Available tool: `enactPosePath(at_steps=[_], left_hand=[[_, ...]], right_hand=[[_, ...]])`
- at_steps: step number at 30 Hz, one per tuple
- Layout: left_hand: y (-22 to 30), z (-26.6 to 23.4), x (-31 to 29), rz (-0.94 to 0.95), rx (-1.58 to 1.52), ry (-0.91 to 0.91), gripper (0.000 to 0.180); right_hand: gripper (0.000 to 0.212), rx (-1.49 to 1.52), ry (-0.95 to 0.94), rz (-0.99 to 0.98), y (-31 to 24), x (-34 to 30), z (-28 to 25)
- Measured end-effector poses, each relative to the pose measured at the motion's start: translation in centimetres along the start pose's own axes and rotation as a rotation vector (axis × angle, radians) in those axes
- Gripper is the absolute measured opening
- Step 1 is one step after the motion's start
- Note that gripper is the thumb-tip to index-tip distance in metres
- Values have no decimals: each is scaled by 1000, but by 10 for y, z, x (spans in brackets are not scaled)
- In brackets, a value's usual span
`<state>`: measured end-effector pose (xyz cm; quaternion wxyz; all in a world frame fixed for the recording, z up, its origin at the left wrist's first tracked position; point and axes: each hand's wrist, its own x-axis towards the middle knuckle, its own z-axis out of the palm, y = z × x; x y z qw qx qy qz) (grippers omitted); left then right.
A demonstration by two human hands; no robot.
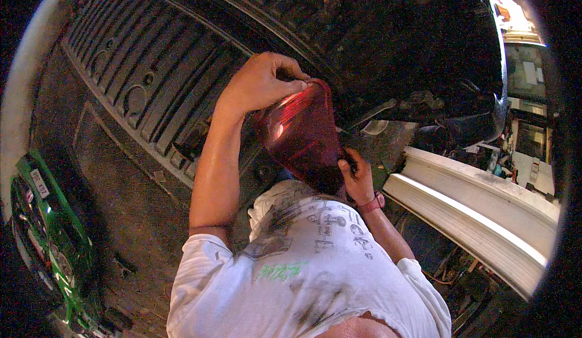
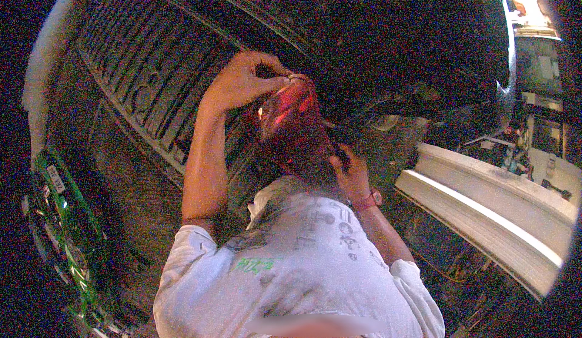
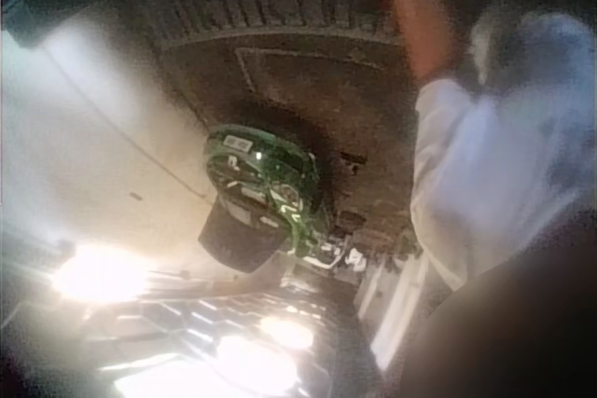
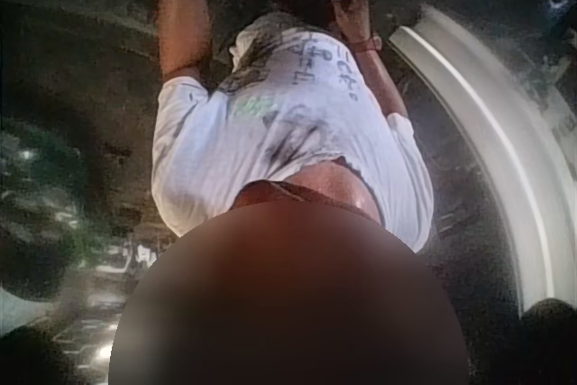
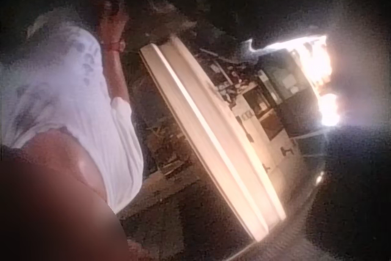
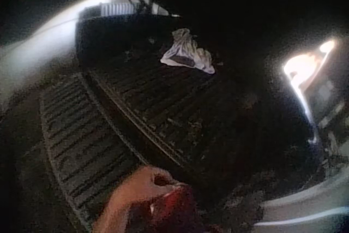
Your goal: The person removes a red taillight assembly from the rear of a dark-colored car, disconnects the wiring harness, and then reinstalls the taillight by reconnecting the harness and seating the unit into its housing.
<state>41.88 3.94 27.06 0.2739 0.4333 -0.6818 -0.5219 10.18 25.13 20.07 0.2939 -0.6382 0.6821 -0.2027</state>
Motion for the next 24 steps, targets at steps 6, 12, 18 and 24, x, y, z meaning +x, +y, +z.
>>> enactPosePath(at_steps=[6,12,18,24], left_hand=[[-4,8,2,32,49,32,28],[-24,0,15,64,-256,-223,30],[-30,-1,11,61,-241,-209,27],[-20,-2,0,126,-170,-147,30]], right_hand=[[60,76,-2,37,4,-3,2],[60,60,-35,12,0,-1,-3],[58,51,-36,12,-4,-3,-5],[57,95,-40,16,-4,-4,-1]])
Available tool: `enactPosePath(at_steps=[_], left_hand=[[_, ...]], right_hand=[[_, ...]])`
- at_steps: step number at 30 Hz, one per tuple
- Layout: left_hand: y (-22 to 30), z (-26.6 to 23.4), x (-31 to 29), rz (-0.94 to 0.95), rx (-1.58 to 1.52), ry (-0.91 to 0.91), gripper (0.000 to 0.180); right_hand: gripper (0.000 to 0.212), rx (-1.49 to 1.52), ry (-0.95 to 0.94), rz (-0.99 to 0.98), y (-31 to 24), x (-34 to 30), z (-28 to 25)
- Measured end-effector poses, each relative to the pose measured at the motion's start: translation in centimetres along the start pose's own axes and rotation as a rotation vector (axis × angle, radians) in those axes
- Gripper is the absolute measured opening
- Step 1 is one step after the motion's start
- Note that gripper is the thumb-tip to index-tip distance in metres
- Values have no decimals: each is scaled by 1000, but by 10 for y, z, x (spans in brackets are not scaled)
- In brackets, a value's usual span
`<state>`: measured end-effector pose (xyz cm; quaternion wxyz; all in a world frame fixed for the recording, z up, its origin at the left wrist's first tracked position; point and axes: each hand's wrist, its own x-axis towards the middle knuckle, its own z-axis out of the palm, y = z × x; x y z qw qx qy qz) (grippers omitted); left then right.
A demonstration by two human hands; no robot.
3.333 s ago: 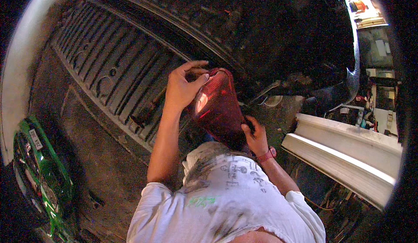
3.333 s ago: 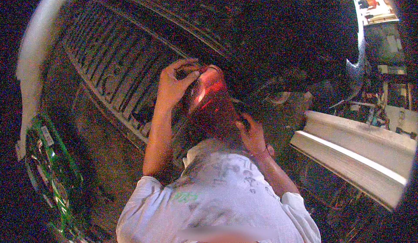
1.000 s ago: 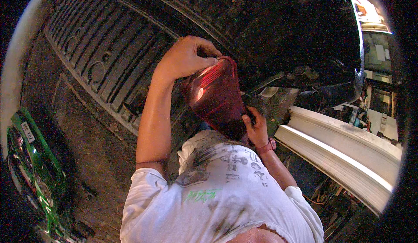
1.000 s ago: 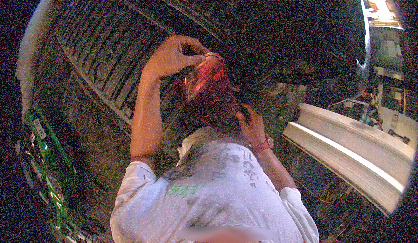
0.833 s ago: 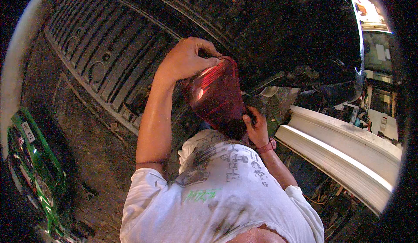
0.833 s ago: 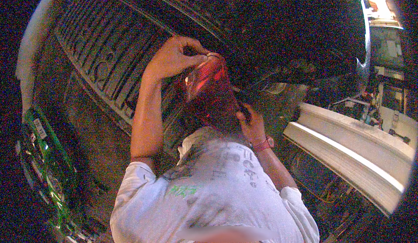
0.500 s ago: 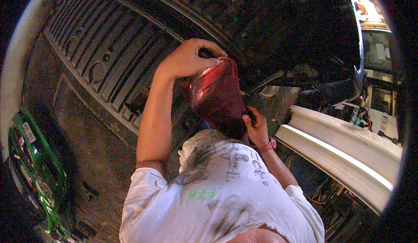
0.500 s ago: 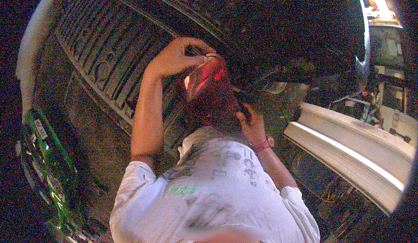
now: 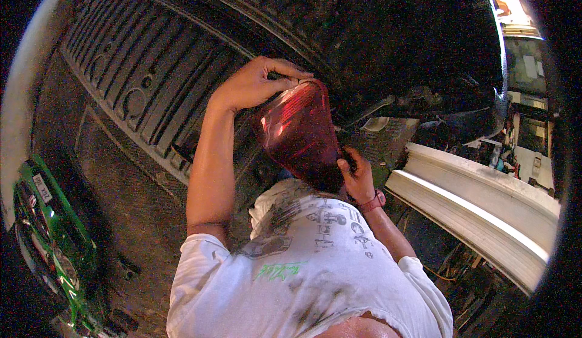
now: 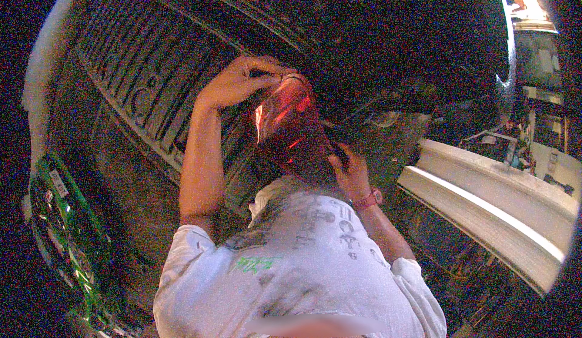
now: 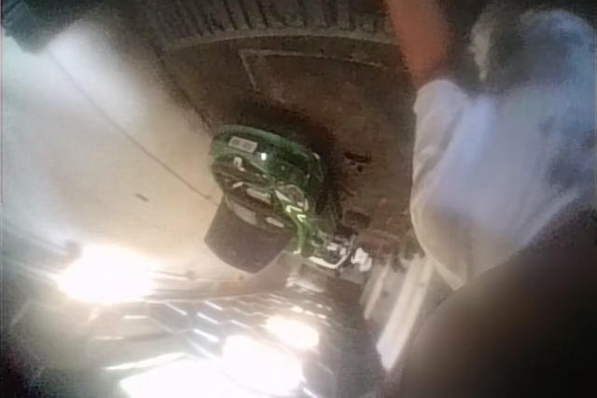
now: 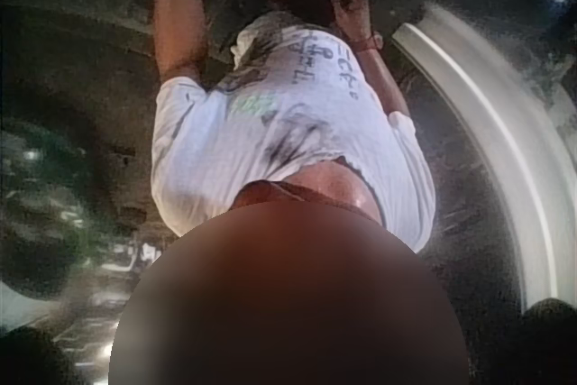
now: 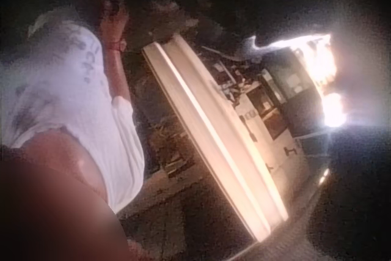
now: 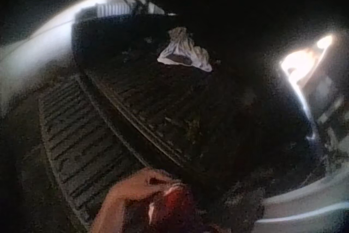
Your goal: The person removes a red taillight assembly from the rear of a dark-colored car, disconnects the wiring harness, and then reinstalls the taillight by reconnecting the harness and seating the unit into its housing.
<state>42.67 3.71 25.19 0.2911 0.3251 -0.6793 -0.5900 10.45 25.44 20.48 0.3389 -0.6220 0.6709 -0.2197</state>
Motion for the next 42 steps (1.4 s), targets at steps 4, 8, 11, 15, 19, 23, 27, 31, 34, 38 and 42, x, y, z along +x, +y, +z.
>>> enactPosePath(at_steps=[4,8,11,15,19,23,27,31,34,38,42], left_hand=[[2,-2,-3,-106,-46,-40,31],[-3,4,-1,-167,-182,-22,30],[-7,11,-1,-117,-248,4,29],[-10,15,-3,-189,-405,-1,30],[-10,15,-2,-158,-413,-23,31],[-10,16,0,-115,-366,-8,32],[-10,19,0,-165,-358,34,28],[-7,22,0,-153,-235,78,31],[-3,26,-7,-161,-149,98,37],[1,35,-21,-88,-247,105,44],[6,56,-28,-50,-106,288,45]], right_hand=[[57,6,-25,32,4,0,0],[59,-14,-1,23,8,-1,0],[59,-26,-3,40,11,-2,0],[60,-68,-13,97,10,-2,0],[60,-38,8,34,5,-1,-2],[59,-20,-12,59,4,-2,-4],[52,-61,-28,85,6,-1,-4],[59,-16,12,30,6,2,-5],[60,16,-13,64,5,2,-6],[60,17,-27,87,7,0,-6],[60,-61,0,76,14,0,-2]])
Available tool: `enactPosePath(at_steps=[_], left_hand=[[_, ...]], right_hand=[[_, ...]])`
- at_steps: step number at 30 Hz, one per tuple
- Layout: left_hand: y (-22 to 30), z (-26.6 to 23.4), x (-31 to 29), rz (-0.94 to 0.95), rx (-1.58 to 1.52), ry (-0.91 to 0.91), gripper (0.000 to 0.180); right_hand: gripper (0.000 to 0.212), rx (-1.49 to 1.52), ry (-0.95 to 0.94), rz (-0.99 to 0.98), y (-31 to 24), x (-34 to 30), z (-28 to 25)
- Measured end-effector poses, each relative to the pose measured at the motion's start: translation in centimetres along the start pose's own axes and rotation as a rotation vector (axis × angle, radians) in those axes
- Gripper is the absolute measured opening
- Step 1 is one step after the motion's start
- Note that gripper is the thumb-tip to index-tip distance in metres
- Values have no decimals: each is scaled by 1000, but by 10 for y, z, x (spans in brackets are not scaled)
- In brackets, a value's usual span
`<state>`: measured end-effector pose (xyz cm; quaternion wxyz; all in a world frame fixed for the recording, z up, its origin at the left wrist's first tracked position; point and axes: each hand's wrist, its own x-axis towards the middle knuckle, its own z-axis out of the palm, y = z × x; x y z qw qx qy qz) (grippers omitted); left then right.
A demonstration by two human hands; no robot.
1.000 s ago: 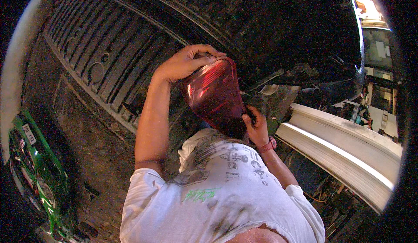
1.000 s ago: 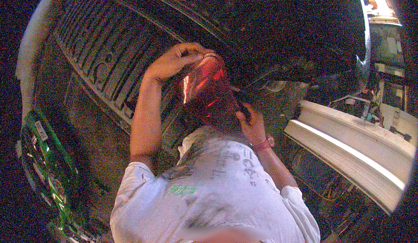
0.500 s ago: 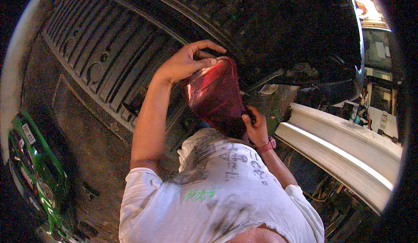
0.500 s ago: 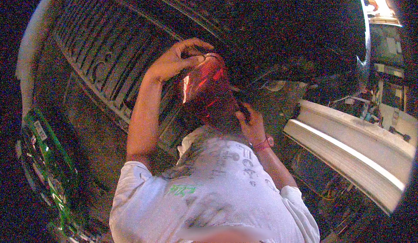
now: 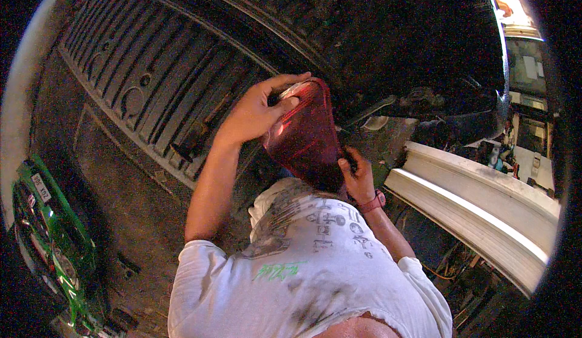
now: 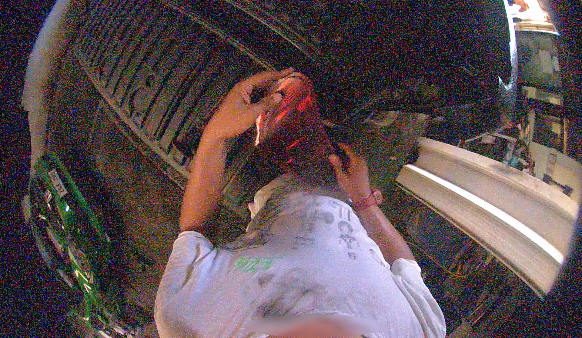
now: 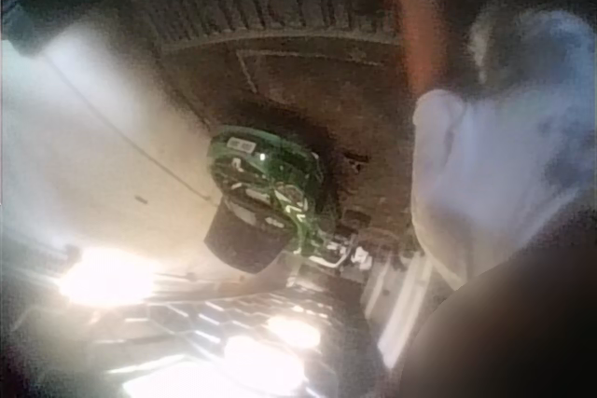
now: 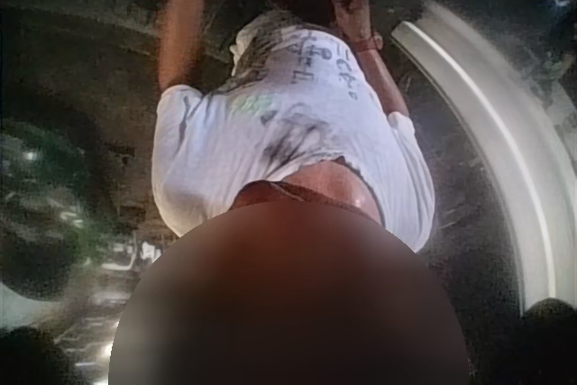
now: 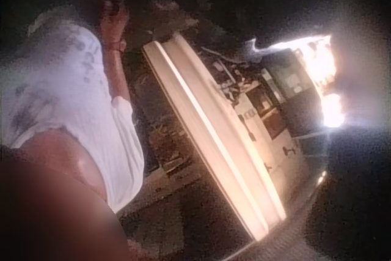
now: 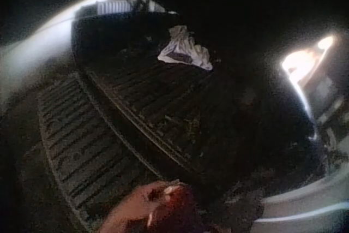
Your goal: The person removes a red taillight assembly from the rear of a dark-colored car, disconnects the wiring harness, and then reinstalls the taillight by reconnecting the harness and seating the unit into its housing.
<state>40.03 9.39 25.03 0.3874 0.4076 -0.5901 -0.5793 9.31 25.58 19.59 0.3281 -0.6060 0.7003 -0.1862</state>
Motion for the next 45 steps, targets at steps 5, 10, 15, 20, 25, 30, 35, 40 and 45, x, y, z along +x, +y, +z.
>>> enactPosePath(at_steps=[5,10,15,20,25,30,35,40,45], left_hand=[[3,22,-12,0,137,243,43],[-6,35,-12,23,211,354,37],[-14,43,-10,43,189,416,34],[-6,39,-14,-31,157,418,29],[-2,35,-6,-114,126,412,26],[-6,29,1,-160,25,290,24],[-9,24,6,-150,-73,216,24],[-13,25,7,-185,-186,233,20],[-14,25,8,-194,-111,298,21]], right_hand=[[56,67,-11,-15,0,0,0],[53,77,-26,-2,-10,1,-5],[50,28,-35,52,-14,4,-7],[46,16,-71,41,-21,-3,-14],[43,49,-112,76,-24,-6,-17],[44,21,-87,63,-16,-4,-18],[44,79,-90,69,-10,-5,-18],[44,71,-97,45,-18,0,-21],[45,-14,-111,28,-66,10,-40]])
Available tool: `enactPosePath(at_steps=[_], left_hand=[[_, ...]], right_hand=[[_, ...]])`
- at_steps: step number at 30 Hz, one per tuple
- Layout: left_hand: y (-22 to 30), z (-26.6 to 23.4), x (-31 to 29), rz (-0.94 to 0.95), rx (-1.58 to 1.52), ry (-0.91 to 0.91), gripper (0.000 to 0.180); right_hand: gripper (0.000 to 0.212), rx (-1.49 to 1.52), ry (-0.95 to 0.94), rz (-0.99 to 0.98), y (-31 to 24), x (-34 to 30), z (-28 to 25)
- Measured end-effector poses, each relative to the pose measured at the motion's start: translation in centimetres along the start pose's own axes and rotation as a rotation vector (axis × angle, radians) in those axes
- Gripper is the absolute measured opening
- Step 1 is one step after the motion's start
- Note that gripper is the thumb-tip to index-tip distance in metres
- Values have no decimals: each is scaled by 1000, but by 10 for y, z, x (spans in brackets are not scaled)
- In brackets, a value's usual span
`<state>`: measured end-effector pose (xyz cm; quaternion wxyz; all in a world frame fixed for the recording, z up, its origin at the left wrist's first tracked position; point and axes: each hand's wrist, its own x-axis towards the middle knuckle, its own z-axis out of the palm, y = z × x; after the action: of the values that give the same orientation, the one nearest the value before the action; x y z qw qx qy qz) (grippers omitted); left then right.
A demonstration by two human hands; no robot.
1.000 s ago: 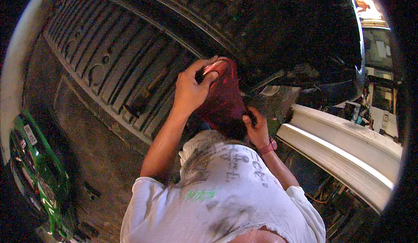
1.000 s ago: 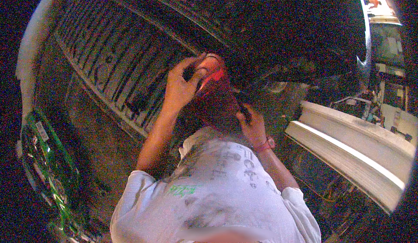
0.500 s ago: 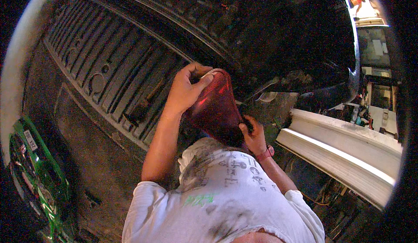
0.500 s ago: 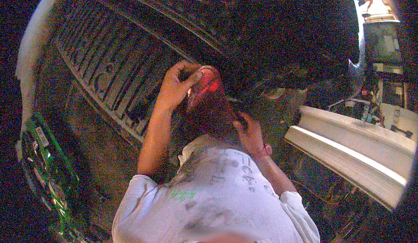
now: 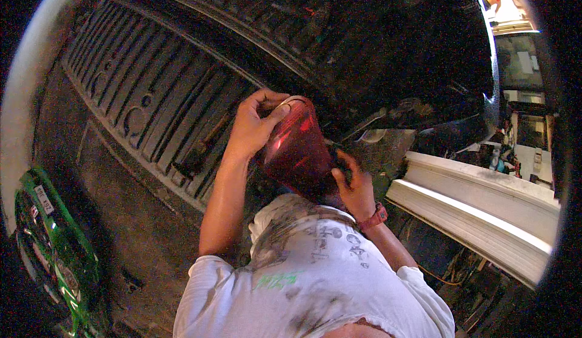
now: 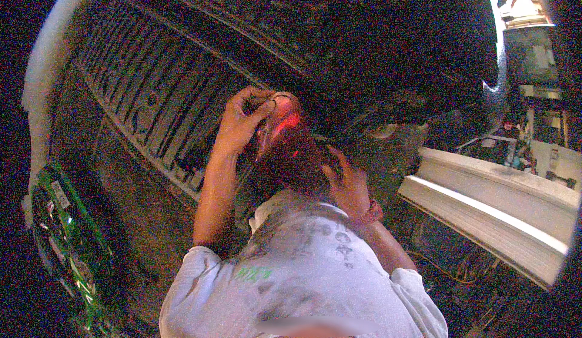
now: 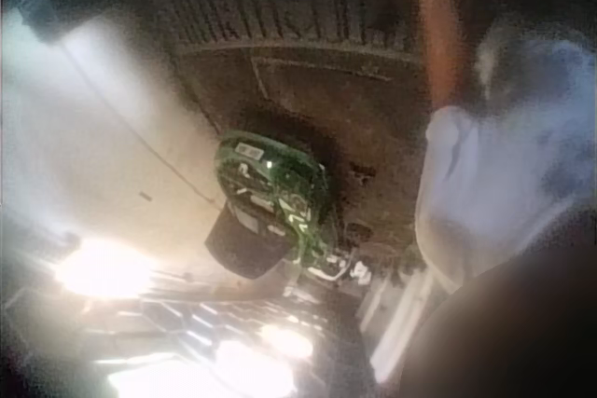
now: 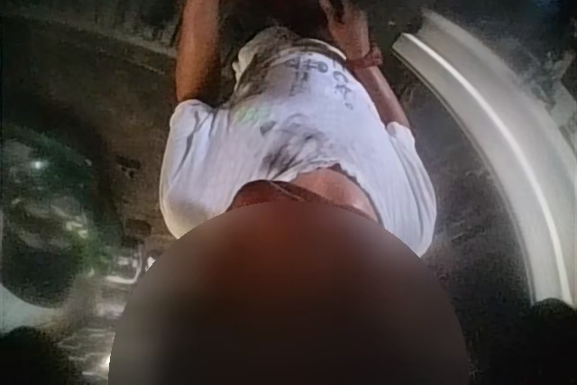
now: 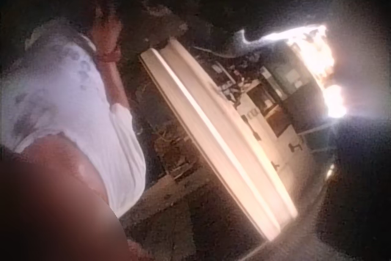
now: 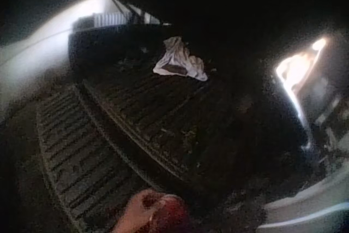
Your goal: The person removes a red taillight assembly from the rear of a dark-colored car, disconnects the wiring harness, and then reinstalls the taillight by reconnecting the harness and seating the unit into its housing.
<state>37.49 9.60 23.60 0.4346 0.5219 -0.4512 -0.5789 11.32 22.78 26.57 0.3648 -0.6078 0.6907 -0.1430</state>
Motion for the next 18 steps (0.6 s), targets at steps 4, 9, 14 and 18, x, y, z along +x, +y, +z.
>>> enactPosePath(at_steps=[4,9,14,18], left_hand=[[4,-10,-7,-13,27,-2,21],[5,-19,-12,24,-15,-7,19],[-1,-21,6,-74,-163,-52,14],[-3,-12,21,-53,-156,-121,15]], right_hand=[[42,152,170,-298,-63,42,2],[31,414,-131,-377,-89,133,28],[31,500,-57,-346,-73,145,42],[31,579,-26,-264,-74,148,38]])
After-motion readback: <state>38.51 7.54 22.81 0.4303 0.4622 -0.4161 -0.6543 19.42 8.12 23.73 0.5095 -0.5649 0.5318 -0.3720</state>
